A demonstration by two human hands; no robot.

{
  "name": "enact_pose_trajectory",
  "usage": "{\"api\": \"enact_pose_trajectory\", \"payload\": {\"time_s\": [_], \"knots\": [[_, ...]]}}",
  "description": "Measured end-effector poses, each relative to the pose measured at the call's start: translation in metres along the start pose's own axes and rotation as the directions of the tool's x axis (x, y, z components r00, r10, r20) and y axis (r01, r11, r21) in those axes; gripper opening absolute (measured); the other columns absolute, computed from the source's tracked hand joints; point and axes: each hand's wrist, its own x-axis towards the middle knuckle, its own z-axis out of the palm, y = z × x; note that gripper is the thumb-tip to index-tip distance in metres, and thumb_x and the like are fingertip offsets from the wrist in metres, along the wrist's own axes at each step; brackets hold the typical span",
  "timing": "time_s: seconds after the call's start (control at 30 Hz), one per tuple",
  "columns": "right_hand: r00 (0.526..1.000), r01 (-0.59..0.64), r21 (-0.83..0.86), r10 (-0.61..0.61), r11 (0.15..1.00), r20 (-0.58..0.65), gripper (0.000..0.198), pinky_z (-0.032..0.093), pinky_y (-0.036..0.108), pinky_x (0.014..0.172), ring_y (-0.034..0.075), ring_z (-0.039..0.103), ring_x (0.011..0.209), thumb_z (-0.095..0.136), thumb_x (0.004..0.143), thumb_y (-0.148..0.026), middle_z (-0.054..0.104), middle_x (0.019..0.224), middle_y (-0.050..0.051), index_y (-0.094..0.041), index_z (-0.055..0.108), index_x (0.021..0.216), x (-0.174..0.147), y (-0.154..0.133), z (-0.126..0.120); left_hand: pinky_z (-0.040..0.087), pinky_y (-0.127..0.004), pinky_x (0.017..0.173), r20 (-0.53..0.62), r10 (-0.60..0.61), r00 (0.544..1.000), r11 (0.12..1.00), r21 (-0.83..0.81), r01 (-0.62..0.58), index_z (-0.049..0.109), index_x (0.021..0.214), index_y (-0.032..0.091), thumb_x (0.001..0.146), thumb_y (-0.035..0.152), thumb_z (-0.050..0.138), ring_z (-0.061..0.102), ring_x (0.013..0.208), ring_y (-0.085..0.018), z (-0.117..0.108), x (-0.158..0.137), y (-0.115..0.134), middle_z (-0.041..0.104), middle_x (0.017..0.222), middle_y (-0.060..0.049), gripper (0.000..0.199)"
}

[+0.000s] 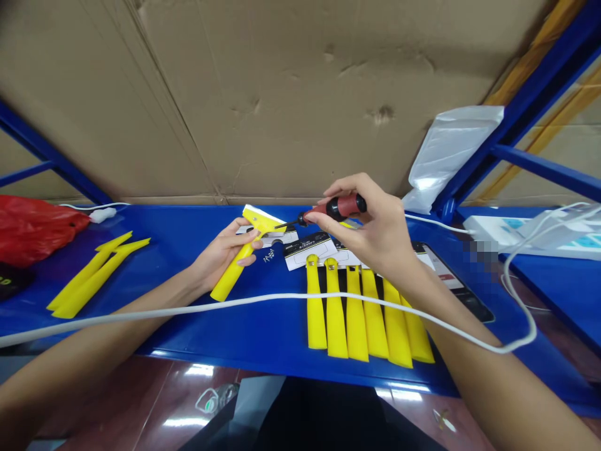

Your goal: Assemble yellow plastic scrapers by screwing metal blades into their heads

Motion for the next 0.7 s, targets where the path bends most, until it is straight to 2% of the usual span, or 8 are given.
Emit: {"api": "enact_pose_trajectory", "payload": {"time_s": [0.07, 0.2, 0.23, 0.33, 0.53, 0.6, 0.7], "knots": [[1.0, -0.014, 0.002, 0.013, 1.0, 0.023, 0.037, 0.07, 0.038, 0.073, 0.026, 0.086, 0.089, 0.099, 0.09, -0.038, 0.084, 0.097, 0.001, -0.031, 0.07, 0.111, 0.0003, 0.0014, -0.0001, 0.038, -0.016, 0.045, -0.004, 0.0, 1.0, 1.0, 0.008, 0.0, 0.061, 0.108, 0.02, 0.088, 0.01, 0.091, 0.068, 0.078, -0.012, -0.0002, 0.0, -0.0006, 0.073, 0.111, -0.008, 0.037], [0.988, -0.005, 0.145, -0.017, 0.989, 0.156, 0.047, 0.073, 0.044, 0.09, 0.031, 0.084, 0.119, 0.094, 0.094, -0.036, 0.082, 0.132, 0.005, -0.032, 0.063, 0.13, 0.0011, 0.0029, -0.0021, 0.038, -0.015, 0.045, -0.008, 0.0, 1.0, 1.0, 0.009, 0.0, 0.06, 0.108, 0.02, 0.087, 0.011, 0.092, 0.067, 0.077, -0.011, -0.001, 0.0011, 0.0004, 0.072, 0.11, -0.007, 0.039], [0.987, -0.01, 0.154, -0.014, 0.988, 0.158, 0.045, 0.073, 0.045, 0.091, 0.031, 0.084, 0.121, 0.093, 0.095, -0.036, 0.083, 0.132, 0.005, -0.033, 0.064, 0.13, 0.0009, 0.0023, -0.0021, 0.038, -0.015, 0.045, -0.007, 0.004, 1.0, 1.0, 0.008, -0.004, 0.06, 0.109, 0.02, 0.087, 0.01, 0.091, 0.067, 0.077, -0.011, -0.0011, 0.0013, 0.0011, 0.072, 0.11, -0.006, 0.039], [0.996, 0.005, 0.119, -0.016, 0.993, 0.089, 0.039, 0.073, 0.044, 0.086, 0.031, 0.087, 0.109, 0.097, 0.093, -0.039, 0.086, 0.113, 0.003, -0.033, 0.068, 0.119, -0.0002, -0.0007, 0.0002, 0.038, -0.015, 0.045, -0.008, 0.011, 1.0, 1.0, 0.009, -0.011, 0.059, 0.108, 0.021, 0.087, 0.01, 0.091, 0.066, 0.076, -0.011, -0.0006, 0.0011, 0.0022, 0.072, 0.109, -0.006, 0.04], [1.0, 0.007, 0.034, -0.006, 0.999, -0.024, 0.043, 0.071, 0.043, 0.074, 0.03, 0.086, 0.094, 0.104, 0.084, -0.044, 0.083, 0.098, 0.001, -0.034, 0.07, 0.109, 0.0001, 0.0027, 0.0022, 0.038, -0.015, 0.044, 0.008, -0.008, 1.0, 1.0, 0.003, 0.008, 0.06, 0.108, 0.021, 0.087, 0.01, 0.093, 0.067, 0.076, -0.011, 0.0029, -0.0025, 0.0009, 0.071, 0.111, -0.007, 0.04], [1.0, -0.007, 0.083, 0.007, 0.997, 0.003, 0.046, 0.073, 0.046, 0.082, 0.03, 0.086, 0.1, 0.103, 0.085, -0.043, 0.083, 0.104, 0.001, -0.034, 0.068, 0.113, 0.002, 0.0049, 0.0003, 0.038, -0.015, 0.045, 0.012, -0.011, 1.0, 1.0, -0.001, 0.011, 0.061, 0.108, 0.02, 0.087, 0.011, 0.093, 0.067, 0.075, -0.011, 0.0037, -0.0035, 0.0013, 0.072, 0.112, -0.007, 0.04], [0.995, -0.042, 0.234, 0.02, 0.971, 0.098, 0.053, 0.072, 0.053, 0.099, 0.031, 0.084, 0.115, 0.102, 0.085, -0.043, 0.083, 0.126, 0.004, -0.035, 0.065, 0.122, 0.0038, 0.0065, -0.002, 0.038, -0.015, 0.045, 0.011, -0.004, 1.0, 1.0, 0.001, 0.004, 0.061, 0.109, 0.021, 0.087, 0.011, 0.093, 0.067, 0.076, -0.011, 0.0036, -0.0038, 0.0023, 0.072, 0.11, -0.007, 0.04]]}}
